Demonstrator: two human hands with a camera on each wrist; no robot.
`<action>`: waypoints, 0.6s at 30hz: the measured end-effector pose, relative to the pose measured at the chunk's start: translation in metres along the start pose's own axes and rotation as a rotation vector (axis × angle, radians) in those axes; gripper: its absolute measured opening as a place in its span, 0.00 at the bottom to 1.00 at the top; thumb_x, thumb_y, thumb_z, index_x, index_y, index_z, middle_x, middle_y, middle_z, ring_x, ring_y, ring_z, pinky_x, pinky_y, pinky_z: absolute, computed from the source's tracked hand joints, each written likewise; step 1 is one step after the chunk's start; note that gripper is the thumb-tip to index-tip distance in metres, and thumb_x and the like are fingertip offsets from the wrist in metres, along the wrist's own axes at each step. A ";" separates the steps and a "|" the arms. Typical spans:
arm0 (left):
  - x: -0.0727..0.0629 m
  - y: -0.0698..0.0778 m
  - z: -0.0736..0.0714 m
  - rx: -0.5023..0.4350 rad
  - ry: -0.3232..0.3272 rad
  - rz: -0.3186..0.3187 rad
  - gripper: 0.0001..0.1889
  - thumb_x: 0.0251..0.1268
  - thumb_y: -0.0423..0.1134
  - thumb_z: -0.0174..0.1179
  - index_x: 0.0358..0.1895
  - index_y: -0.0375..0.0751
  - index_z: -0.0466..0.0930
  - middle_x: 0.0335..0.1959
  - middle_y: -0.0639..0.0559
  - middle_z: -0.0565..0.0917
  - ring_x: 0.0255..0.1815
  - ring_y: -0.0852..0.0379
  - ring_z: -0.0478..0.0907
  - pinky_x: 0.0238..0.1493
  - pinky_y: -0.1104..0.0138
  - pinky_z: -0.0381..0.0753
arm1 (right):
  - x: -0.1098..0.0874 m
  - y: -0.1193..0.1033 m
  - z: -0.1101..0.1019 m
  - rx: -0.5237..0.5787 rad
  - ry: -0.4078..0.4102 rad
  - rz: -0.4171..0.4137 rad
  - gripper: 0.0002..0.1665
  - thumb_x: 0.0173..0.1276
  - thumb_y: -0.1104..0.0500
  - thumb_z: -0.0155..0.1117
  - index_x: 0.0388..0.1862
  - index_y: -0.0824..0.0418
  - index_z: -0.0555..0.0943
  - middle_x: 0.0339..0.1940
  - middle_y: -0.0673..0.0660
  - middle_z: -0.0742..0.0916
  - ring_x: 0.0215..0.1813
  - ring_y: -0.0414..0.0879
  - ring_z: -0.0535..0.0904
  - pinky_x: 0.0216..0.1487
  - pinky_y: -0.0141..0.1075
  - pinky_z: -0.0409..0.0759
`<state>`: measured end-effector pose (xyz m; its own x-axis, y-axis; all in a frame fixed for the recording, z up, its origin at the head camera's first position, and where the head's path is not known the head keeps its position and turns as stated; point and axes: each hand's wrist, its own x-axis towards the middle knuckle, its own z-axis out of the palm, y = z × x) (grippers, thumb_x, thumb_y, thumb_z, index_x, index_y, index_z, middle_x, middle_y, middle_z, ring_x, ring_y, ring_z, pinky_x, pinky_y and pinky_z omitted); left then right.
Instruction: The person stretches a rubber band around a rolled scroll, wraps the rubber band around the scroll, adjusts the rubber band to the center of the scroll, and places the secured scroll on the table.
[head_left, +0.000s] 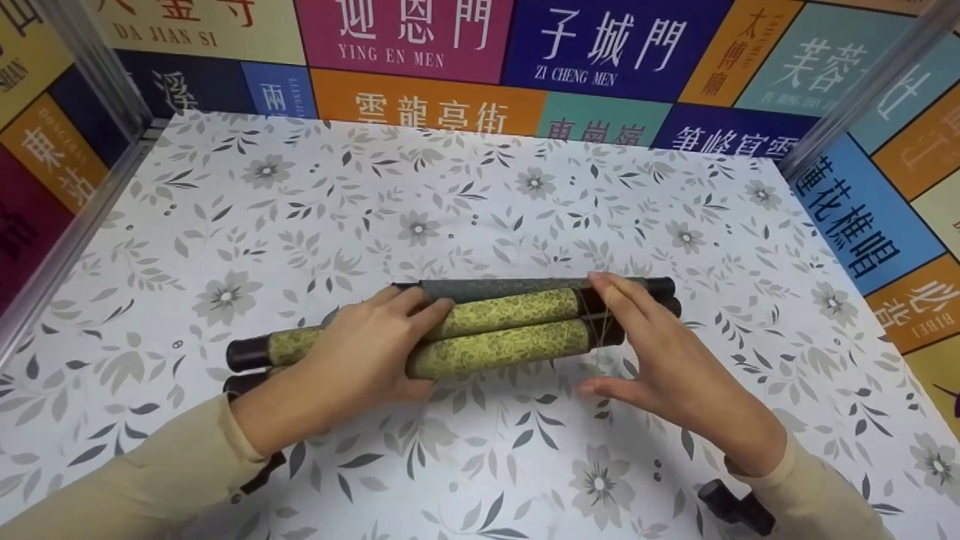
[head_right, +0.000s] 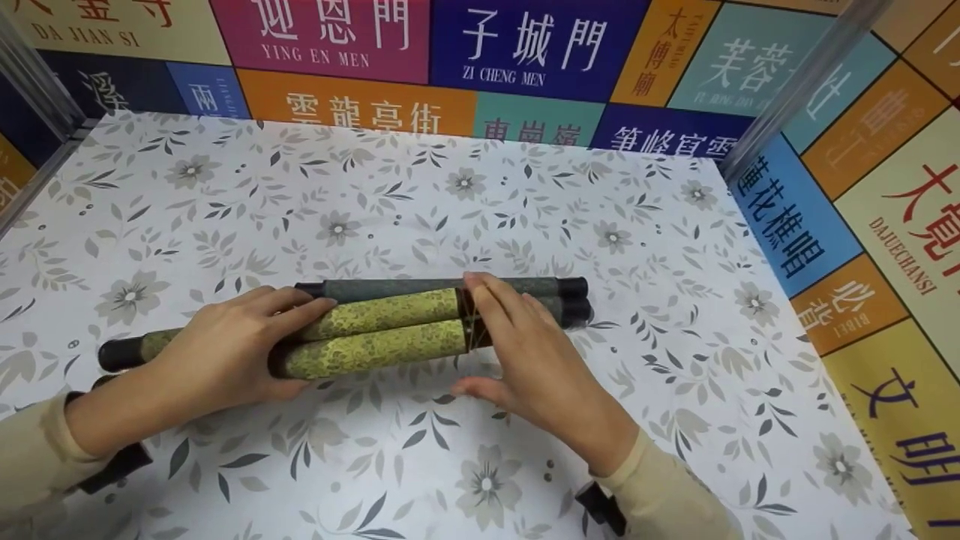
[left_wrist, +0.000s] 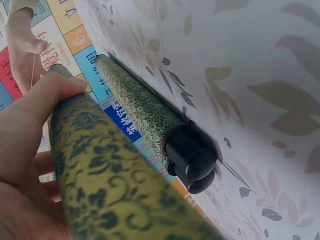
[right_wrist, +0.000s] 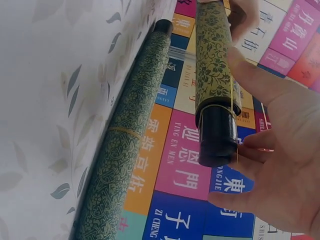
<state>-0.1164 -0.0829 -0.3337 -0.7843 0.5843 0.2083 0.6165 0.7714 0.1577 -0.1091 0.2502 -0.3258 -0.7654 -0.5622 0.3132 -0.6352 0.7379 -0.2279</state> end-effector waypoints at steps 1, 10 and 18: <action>0.000 0.000 -0.001 -0.003 0.001 -0.004 0.48 0.38 0.56 0.78 0.68 0.43 0.73 0.59 0.44 0.81 0.54 0.45 0.80 0.46 0.54 0.87 | 0.000 0.000 0.000 0.015 0.009 0.011 0.69 0.42 0.46 0.83 0.79 0.60 0.56 0.76 0.60 0.69 0.72 0.59 0.69 0.73 0.48 0.71; 0.002 0.000 -0.003 -0.019 0.017 -0.008 0.49 0.38 0.53 0.79 0.70 0.43 0.70 0.62 0.45 0.79 0.57 0.46 0.79 0.54 0.54 0.85 | 0.000 -0.004 -0.006 0.125 -0.046 0.156 0.68 0.45 0.50 0.82 0.81 0.55 0.53 0.81 0.55 0.61 0.77 0.58 0.64 0.72 0.52 0.71; 0.001 0.005 -0.001 -0.009 0.101 -0.020 0.47 0.36 0.52 0.80 0.67 0.42 0.74 0.59 0.47 0.81 0.53 0.47 0.80 0.47 0.55 0.87 | 0.003 -0.012 -0.012 0.198 -0.047 0.368 0.65 0.53 0.41 0.76 0.81 0.56 0.50 0.78 0.63 0.64 0.70 0.61 0.72 0.67 0.55 0.75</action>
<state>-0.1145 -0.0788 -0.3323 -0.7859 0.5402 0.3009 0.6018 0.7800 0.1716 -0.1023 0.2444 -0.3110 -0.9459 -0.2942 0.1367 -0.3226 0.8092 -0.4911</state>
